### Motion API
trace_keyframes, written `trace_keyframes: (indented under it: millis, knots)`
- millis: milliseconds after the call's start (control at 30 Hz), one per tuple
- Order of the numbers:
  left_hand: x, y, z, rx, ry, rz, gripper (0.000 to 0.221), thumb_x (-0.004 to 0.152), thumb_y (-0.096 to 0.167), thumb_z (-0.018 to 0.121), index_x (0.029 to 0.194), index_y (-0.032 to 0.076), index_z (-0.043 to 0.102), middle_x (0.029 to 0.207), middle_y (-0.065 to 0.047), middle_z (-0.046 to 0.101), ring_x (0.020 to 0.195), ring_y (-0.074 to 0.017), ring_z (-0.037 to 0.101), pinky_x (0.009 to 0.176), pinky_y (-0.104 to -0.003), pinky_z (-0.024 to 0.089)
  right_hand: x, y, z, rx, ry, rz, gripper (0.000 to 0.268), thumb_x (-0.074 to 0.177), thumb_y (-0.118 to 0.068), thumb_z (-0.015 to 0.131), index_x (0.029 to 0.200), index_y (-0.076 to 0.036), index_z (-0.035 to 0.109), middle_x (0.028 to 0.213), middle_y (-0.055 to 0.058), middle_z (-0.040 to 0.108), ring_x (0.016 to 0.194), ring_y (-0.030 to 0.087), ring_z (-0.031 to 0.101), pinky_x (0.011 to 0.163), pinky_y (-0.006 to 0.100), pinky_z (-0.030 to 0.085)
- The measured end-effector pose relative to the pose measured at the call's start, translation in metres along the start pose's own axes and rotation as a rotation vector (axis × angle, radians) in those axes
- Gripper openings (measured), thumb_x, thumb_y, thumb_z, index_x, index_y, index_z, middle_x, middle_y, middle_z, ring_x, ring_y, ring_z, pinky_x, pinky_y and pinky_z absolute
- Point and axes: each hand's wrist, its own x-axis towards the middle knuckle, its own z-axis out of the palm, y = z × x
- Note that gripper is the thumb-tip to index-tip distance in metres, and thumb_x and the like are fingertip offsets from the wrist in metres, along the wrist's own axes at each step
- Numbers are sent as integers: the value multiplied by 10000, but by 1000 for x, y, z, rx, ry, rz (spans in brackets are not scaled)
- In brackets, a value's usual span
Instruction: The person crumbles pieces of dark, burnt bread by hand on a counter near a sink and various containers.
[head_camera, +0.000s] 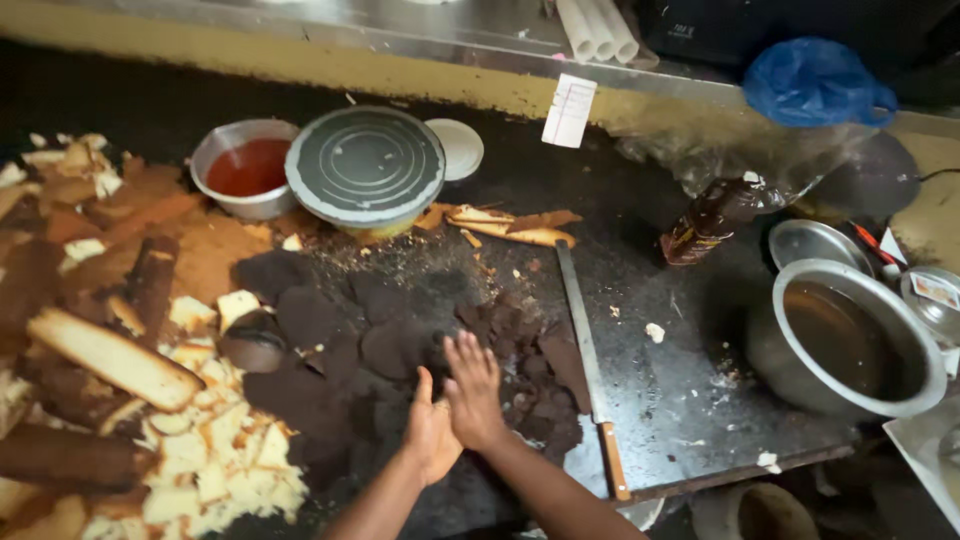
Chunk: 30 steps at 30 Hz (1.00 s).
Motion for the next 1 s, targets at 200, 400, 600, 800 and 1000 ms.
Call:
trace_keyframes:
  millis: [200, 400, 600, 800, 1000]
  knots:
    - [-26, 59, 16, 728, 290, -239, 868, 856, 718, 347, 1661, 432, 190, 1714, 34, 140, 1525, -295, 249, 1223, -587, 198, -82, 0, -34, -333, -79, 98, 745, 917, -401, 572, 1549, -59, 375, 1610, 206, 334, 1522, 387, 226, 1198, 563, 103]
    - [3, 94, -28, 2142, 220, 238, 652, 961, 440, 538, 1576, 287, 387, 1565, -45, 486, 1472, -281, 400, 1206, -502, 286, -113, -14, -28, -573, -83, 310, 752, 885, -511, 615, 1502, -129, 417, 1574, 236, 303, 1462, 423, 239, 1158, 585, 149]
    - [24, 145, -76, 2539, 267, 415, 546, 969, 325, 512, 1503, 240, 447, 1613, -33, 368, 1503, -307, 309, 1217, -560, 179, -90, -17, -38, -696, 130, 559, 833, 821, -538, 658, 1521, -154, 419, 1603, 216, 321, 1438, 438, 271, 1137, 621, 177]
    - [24, 165, -64, 2622, 548, 523, 553, 983, 325, 508, 1517, 192, 458, 1626, -104, 383, 1511, -321, 339, 1242, -510, 236, -105, 9, -29, -576, 170, 544, 493, 844, -310, 709, 1279, -102, 610, 1421, 204, 517, 1247, 460, 474, 1024, 565, 397]
    - [-24, 82, -61, 2445, 173, 739, 674, 885, 352, 595, 1479, 66, 457, 1554, -195, 437, 1391, -395, 387, 1130, -548, 296, -111, 34, -23, -233, 91, 341, 330, 833, -87, 646, 1163, -98, 642, 1098, 186, 576, 1074, 395, 577, 908, 462, 507]
